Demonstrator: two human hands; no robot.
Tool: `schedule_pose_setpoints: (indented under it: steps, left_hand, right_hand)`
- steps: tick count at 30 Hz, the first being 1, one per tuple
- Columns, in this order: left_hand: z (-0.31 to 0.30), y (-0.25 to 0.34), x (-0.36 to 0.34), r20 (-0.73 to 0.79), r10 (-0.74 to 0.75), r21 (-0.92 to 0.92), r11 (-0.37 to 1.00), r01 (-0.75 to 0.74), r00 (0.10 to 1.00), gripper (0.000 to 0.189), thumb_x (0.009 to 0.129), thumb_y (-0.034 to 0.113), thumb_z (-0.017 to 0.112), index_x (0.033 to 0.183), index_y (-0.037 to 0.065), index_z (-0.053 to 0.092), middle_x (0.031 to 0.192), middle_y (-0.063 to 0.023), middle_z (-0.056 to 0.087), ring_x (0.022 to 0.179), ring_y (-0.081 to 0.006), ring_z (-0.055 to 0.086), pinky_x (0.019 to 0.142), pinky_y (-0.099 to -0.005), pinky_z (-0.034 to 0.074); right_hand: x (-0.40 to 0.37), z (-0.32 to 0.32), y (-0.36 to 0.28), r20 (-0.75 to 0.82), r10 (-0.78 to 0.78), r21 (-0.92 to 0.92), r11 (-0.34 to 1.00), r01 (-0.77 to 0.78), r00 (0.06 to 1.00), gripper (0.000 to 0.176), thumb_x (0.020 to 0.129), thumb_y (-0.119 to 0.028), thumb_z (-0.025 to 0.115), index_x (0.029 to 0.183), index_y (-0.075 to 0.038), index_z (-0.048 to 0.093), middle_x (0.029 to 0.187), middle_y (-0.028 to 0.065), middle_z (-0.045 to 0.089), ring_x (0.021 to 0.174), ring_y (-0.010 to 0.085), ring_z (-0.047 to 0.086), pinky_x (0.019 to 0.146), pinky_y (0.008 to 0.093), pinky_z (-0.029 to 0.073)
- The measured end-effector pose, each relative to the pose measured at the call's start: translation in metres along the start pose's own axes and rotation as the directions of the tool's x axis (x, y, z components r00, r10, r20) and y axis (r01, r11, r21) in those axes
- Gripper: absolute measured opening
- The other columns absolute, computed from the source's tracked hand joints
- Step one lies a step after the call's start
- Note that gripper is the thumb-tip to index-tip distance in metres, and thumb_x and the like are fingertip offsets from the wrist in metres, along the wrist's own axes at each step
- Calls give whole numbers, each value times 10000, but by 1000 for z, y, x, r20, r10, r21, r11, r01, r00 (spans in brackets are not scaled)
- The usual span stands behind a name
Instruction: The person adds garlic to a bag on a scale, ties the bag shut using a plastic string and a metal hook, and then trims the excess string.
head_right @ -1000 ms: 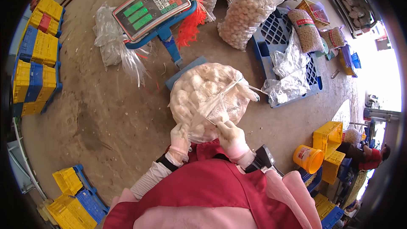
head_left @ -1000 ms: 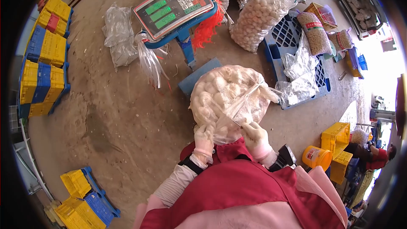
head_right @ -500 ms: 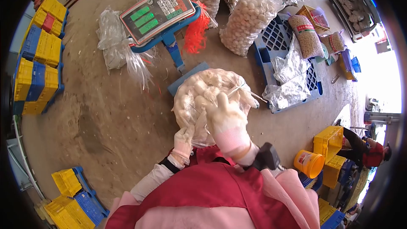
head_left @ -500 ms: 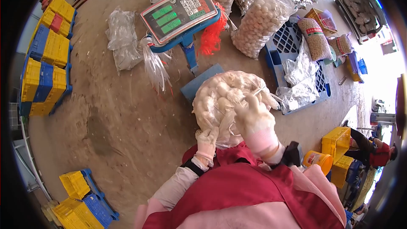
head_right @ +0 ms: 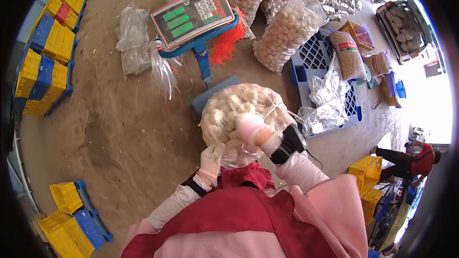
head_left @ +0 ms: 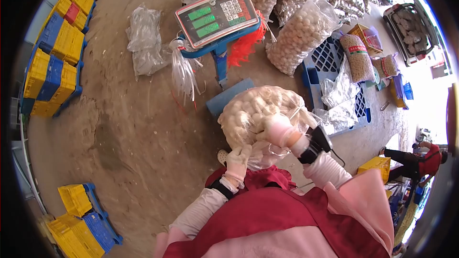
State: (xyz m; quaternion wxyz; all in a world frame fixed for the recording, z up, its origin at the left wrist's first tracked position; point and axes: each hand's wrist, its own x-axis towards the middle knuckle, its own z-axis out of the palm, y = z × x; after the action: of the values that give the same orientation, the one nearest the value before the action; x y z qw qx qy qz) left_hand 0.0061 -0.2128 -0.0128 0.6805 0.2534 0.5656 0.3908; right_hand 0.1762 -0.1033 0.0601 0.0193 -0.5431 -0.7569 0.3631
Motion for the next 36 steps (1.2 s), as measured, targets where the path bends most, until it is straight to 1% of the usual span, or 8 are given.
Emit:
schedule_pose_setpoints:
  steps: [9, 12, 17, 23, 27, 29, 32, 36]
  left_hand:
    - [-1, -4, 4, 24, 61, 31, 998, -62, 998, 326, 946, 251, 627, 755, -12, 643, 689, 36, 523, 654, -68, 424, 584, -263, 393]
    - [1, -9, 10, 50, 34, -33, 999, -32, 998, 329, 947, 268, 630, 777, -12, 654, 702, 23, 551, 665, -71, 457, 602, -261, 411]
    - [-15, -50, 26, 113, 351, 341, 865, -368, 930, 160, 946, 127, 569, 901, 13, 672, 766, -60, 655, 680, -143, 571, 690, -297, 483]
    - [-38, -40, 20, 313, -15, 144, 989, -31, 949, 203, 937, 187, 550, 1054, 35, 614, 934, -83, 628, 835, -183, 578, 769, -347, 484]
    - [-58, 7, 10, 762, -463, -6, 694, 720, 453, 289, 931, 227, 537, 1156, 49, 575, 1045, -99, 610, 939, -210, 583, 822, -380, 485]
    - [-54, 13, 15, 871, -482, 147, 440, 886, 95, 339, 928, 247, 531, 1207, 56, 555, 1101, -107, 601, 990, -223, 585, 849, -397, 485]
    - [-25, -20, 9, 377, -279, -25, 950, 311, 883, 217, 977, 258, 543, 990, 53, 614, 868, -34, 597, 765, -126, 566, 670, -296, 476]
    - [-10, -18, 11, 87, -39, -7, 999, 39, 995, 331, 981, 263, 596, 744, 33, 616, 684, 76, 471, 629, -35, 383, 533, -233, 347]
  right_hand:
    - [2, -20, -27, -235, 0, 464, 878, 112, 972, 95, 765, -116, 678, 816, -54, 728, 758, 107, 644, 725, 259, 607, 680, 349, 497]
    - [5, 1, -19, 100, -221, -143, 962, 234, 970, 143, 764, -122, 686, 891, -69, 725, 988, 89, 657, 956, 249, 587, 823, 389, 473]
    - [41, -20, -114, -406, -590, 218, 679, 701, 698, 236, 865, -145, 648, 1084, -69, 690, 874, 128, 671, 790, 307, 654, 688, 378, 518]
    - [2, 106, -196, -59, -353, 932, 315, 178, 934, 242, 931, -169, 605, 1122, -45, 690, 1060, 50, 708, 1001, 114, 601, 907, 296, 477]
    - [-19, 26, -184, 104, -311, 975, 220, -34, 945, 280, 938, -181, 613, 1172, -34, 661, 1044, 68, 699, 942, 143, 619, 858, 290, 498]
    - [-19, 35, -145, -474, -603, 626, 281, 727, 641, 302, 851, -45, 600, 1140, 40, 612, 1090, 167, 663, 938, 289, 667, 796, 345, 552]
    - [-78, 4, -80, -214, -210, 614, 730, 299, 954, 242, 885, -73, 598, 1110, -25, 675, 952, 160, 698, 868, 286, 665, 780, 365, 524]
    - [-120, 14, -3, -540, 301, 234, 951, -203, 786, 228, 821, -36, 615, 1038, -58, 683, 876, 148, 606, 806, 320, 608, 716, 375, 493]
